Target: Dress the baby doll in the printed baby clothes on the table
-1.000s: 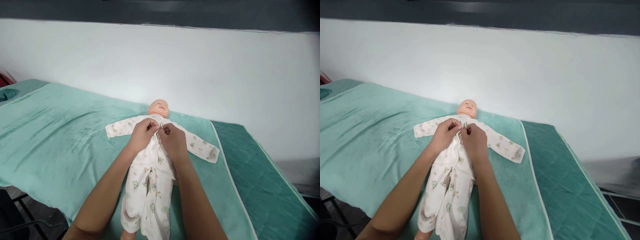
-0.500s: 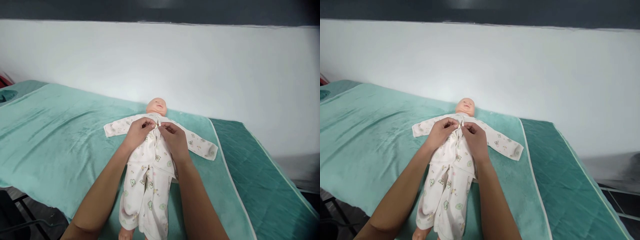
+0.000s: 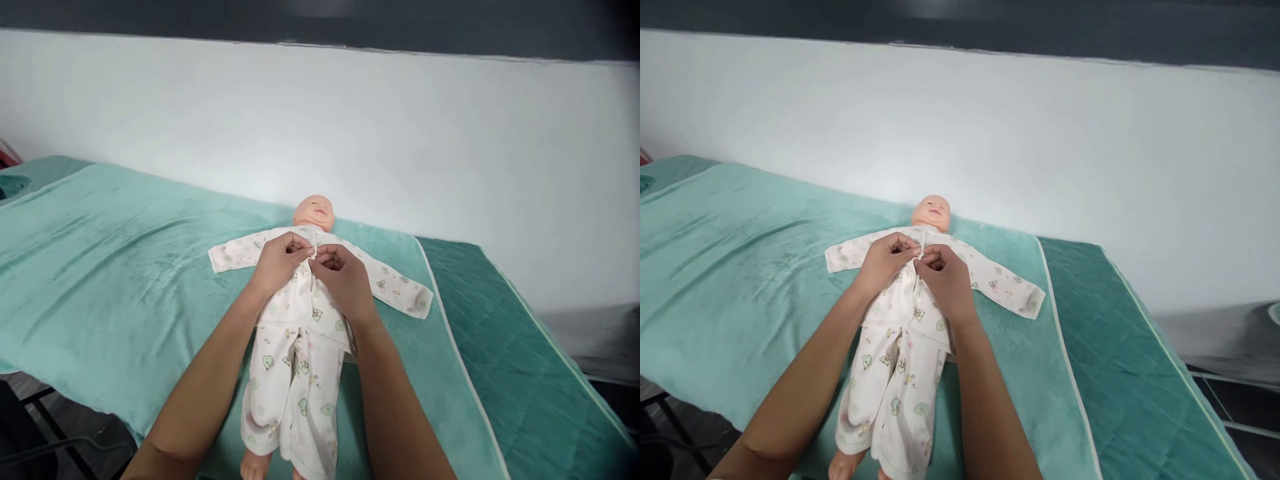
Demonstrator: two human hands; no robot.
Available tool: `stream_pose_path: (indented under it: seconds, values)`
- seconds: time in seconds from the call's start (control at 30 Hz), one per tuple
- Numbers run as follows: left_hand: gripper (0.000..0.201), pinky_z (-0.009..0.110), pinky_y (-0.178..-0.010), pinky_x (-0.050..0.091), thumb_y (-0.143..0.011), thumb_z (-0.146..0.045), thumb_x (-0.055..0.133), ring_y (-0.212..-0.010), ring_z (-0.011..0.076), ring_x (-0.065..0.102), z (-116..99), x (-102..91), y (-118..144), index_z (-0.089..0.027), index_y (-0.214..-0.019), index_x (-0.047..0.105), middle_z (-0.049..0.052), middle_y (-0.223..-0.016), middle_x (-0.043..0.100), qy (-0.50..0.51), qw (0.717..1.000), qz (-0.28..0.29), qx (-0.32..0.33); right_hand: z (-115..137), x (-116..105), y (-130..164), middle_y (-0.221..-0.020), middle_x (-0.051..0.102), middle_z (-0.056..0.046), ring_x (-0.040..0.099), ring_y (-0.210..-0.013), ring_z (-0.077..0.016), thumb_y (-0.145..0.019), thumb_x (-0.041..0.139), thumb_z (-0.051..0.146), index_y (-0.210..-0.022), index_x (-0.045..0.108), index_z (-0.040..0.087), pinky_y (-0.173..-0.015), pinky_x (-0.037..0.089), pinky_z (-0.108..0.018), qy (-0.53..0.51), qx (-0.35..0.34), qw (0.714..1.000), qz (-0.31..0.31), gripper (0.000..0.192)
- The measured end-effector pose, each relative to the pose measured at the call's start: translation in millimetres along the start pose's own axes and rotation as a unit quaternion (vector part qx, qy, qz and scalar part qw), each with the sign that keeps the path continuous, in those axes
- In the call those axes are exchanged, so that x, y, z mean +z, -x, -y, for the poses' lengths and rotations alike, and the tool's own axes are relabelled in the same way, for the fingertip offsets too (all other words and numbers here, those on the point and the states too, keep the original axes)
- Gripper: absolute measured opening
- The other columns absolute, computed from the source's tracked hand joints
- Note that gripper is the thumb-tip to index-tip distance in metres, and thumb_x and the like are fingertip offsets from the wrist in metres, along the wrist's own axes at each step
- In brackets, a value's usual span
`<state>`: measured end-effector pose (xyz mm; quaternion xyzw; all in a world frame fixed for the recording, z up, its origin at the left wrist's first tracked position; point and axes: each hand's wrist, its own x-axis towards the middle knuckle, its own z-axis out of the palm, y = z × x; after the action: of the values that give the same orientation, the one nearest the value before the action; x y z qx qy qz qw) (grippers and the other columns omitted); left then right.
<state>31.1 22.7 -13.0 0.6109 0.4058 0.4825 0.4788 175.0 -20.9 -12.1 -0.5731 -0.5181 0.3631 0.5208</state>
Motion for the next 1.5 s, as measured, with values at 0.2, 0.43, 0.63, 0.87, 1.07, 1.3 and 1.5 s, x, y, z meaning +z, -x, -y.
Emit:
stream_pose_path:
  seconds: [0.2, 0.43, 0.63, 0.87, 1.07, 1.3, 1.5]
  values:
    - [0.025, 0.023, -0.065, 0.042, -0.077, -0.037, 0.074, -0.073, 0.0122, 0.058, -4, 0.3, 3, -0.018, -0.091, 0.069, 0.001, -0.081, 0.066, -0.011, 0.999, 0.031, -0.01, 5, 3, 1, -0.074, 0.066, 0.0, 0.055, -0.063, -0.0144, -0.075, 0.066, 0.031, -0.092, 0.063, 0.022, -0.062, 0.044, -0.028, 0.081, -0.035, 0.996, -0.016, 0.019]
    - [0.02, 0.022, -0.063, 0.043, -0.079, -0.032, 0.071, -0.072, 0.0112, 0.058, -7, -2.7, 4, -0.019, -0.092, 0.067, 0.001, -0.084, 0.065, 0.016, 0.999, 0.024, -0.039, 8, 5, 5, -0.078, 0.066, 0.003, 0.055, -0.065, -0.0154, -0.079, 0.061, 0.031, -0.099, 0.056, 0.026, -0.065, 0.043, -0.029, 0.154, -0.04, 0.987, -0.001, 0.021]
    - [0.02, 0.024, -0.064, 0.043, -0.081, -0.036, 0.07, -0.071, 0.0113, 0.054, -16, -18.9, 10, -0.019, -0.091, 0.067, 0.001, -0.083, 0.063, 0.007, 0.998, 0.057, -0.033, 21, -3, 16, -0.091, 0.063, -0.001, 0.057, -0.071, -0.0174, -0.085, 0.058, 0.038, -0.109, 0.051, 0.025, -0.064, 0.039, -0.03, 0.271, -0.054, 0.961, 0.026, 0.028]
    - [0.024, 0.026, -0.061, 0.035, -0.084, -0.042, 0.067, -0.066, 0.0119, 0.044, -28, -36.5, 15, -0.019, -0.084, 0.07, 0.0, -0.073, 0.056, -0.085, 0.979, 0.186, 0.003, 47, 2, 40, -0.082, 0.058, -0.004, 0.05, -0.065, -0.0182, -0.085, 0.06, 0.028, -0.08, 0.044, 0.024, -0.058, 0.027, -0.03, 0.471, -0.028, 0.879, 0.061, 0.017]
    - [0.023, 0.025, -0.068, 0.039, -0.081, -0.039, 0.072, -0.075, 0.0123, 0.048, -25, -39.6, 13, -0.017, -0.084, 0.069, 0.002, -0.086, 0.061, -0.11, 0.962, 0.245, 0.04, 54, -7, 41, -0.072, 0.058, -0.001, 0.047, -0.063, -0.0162, -0.094, 0.048, 0.027, -0.072, 0.042, 0.023, -0.058, 0.027, -0.029, 0.464, -0.007, 0.879, 0.11, 0.024]
    - [0.025, 0.023, -0.059, 0.035, -0.086, -0.041, 0.066, -0.064, 0.0099, 0.046, -26, -39.0, 16, -0.016, -0.083, 0.066, -0.002, -0.071, 0.055, -0.125, 0.959, 0.254, 0.022, 18, -21, 43, -0.059, 0.052, 0.004, 0.044, -0.057, -0.0123, -0.09, 0.061, 0.045, -0.074, 0.055, 0.022, -0.057, 0.032, -0.027, 0.162, 0.011, 0.984, 0.07, 0.028]
    - [0.029, 0.02, -0.053, 0.036, -0.085, -0.044, 0.068, -0.062, 0.0092, 0.052, -36, -35.8, 22, -0.016, -0.086, 0.064, 0.0, -0.07, 0.061, -0.059, 0.962, 0.267, -0.02, -3, -23, 41, -0.063, 0.046, 0.006, 0.039, -0.053, -0.0079, -0.079, 0.076, 0.044, -0.083, 0.062, 0.022, -0.05, 0.03, -0.022, -0.154, 0.073, 0.983, 0.074, 0.027]
